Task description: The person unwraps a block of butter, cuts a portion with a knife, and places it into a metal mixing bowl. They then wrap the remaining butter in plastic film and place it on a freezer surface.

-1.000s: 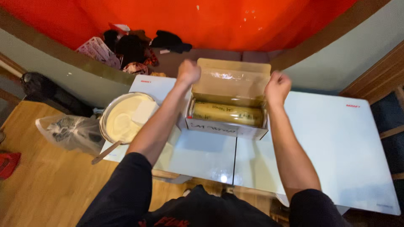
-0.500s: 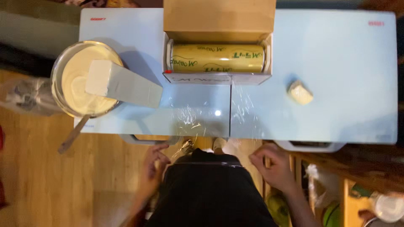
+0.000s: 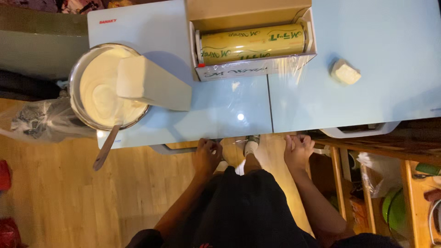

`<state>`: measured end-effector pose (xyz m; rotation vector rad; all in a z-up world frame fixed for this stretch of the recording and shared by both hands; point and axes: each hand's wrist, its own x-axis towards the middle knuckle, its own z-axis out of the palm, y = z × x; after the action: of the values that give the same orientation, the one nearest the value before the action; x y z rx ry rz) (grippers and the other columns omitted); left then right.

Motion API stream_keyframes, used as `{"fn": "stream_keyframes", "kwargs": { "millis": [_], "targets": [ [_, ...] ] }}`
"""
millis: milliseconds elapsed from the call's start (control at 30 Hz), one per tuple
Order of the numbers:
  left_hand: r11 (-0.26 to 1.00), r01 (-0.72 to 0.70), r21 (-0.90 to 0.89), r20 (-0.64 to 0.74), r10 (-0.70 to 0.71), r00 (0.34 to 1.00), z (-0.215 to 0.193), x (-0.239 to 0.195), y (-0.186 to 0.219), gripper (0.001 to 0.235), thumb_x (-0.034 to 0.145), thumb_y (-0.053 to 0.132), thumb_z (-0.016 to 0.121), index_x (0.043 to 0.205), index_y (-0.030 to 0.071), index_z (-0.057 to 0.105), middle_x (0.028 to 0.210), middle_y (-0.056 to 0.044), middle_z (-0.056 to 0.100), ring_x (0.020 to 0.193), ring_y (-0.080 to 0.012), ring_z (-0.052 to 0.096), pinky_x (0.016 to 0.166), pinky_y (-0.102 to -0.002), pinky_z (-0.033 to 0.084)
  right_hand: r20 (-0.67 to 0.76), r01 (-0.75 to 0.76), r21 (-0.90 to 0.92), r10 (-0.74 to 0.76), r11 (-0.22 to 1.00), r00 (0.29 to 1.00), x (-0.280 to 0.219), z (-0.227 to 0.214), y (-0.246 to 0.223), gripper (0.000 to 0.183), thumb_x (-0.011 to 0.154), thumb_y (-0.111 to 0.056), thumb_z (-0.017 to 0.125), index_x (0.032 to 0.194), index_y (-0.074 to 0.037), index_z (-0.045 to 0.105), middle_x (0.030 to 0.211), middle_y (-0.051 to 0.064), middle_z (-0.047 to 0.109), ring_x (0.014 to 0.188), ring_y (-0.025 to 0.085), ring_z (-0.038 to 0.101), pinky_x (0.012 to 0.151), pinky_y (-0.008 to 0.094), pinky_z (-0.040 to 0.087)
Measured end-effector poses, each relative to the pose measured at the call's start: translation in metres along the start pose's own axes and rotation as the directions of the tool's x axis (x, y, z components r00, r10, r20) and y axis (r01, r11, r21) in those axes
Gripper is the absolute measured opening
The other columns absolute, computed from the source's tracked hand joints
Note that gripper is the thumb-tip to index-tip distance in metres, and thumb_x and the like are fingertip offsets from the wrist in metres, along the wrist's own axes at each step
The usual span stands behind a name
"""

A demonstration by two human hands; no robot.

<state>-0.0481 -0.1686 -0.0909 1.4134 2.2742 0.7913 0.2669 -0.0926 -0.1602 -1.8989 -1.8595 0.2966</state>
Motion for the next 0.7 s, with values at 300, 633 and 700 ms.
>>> {"fn": "stream_keyframes", "kwargs": {
  "millis": [300, 633, 700],
  "targets": [
    [0.998, -0.024, -0.059, -0.279, 0.007, 0.96, -0.047, 0.017, -0.022, 0.047, 0.078, 0.025, 0.088, 0.107, 0.003, 0.058, 0.102, -0.012, 0.058, 0.09, -0.0318, 0.061, 0.078, -0.042, 0.053, 0.115, -0.407, 0.344, 0.392, 0.846, 0.913, -0.022, 0.021, 0.009, 0.04, 0.104, -0.042, 0.063, 0.107, -0.003, 0.072, 0.093, 0.017, 0.072, 0.085, 0.031, 0.068, 0.079, 0.042, 0.052],
    [0.874, 0.081, -0.479, -0.535, -0.363, 0.763, -0.04, 0.151, -0.005, 0.104, 0.068, 0.03, 0.099, 0.141, -0.007, 0.035, 0.135, -0.025, 0.049, 0.127, -0.0408, 0.05, 0.109, -0.047, 0.04, 0.352, -0.516, 0.316, 0.407, 0.796, 0.843, -0.067, 0.016, 0.011, 0.047, 0.108, -0.041, 0.053, 0.11, 0.001, 0.073, 0.089, 0.015, 0.075, 0.085, 0.023, 0.074, 0.078, 0.033, 0.055],
    [0.806, 0.094, -0.585, -0.507, -0.454, 0.733, -0.036, 0.162, 0.003, 0.102, 0.067, 0.032, 0.1, 0.14, -0.007, 0.039, 0.134, -0.023, 0.052, 0.124, -0.0381, 0.053, 0.107, -0.045, 0.044, 0.38, -0.503, 0.339, 0.373, 0.795, 0.846, -0.069, 0.018, 0.007, 0.046, 0.106, -0.041, 0.057, 0.107, 0.002, 0.074, 0.088, 0.014, 0.076, 0.085, 0.022, 0.074, 0.078, 0.032, 0.055]
  ]
}}
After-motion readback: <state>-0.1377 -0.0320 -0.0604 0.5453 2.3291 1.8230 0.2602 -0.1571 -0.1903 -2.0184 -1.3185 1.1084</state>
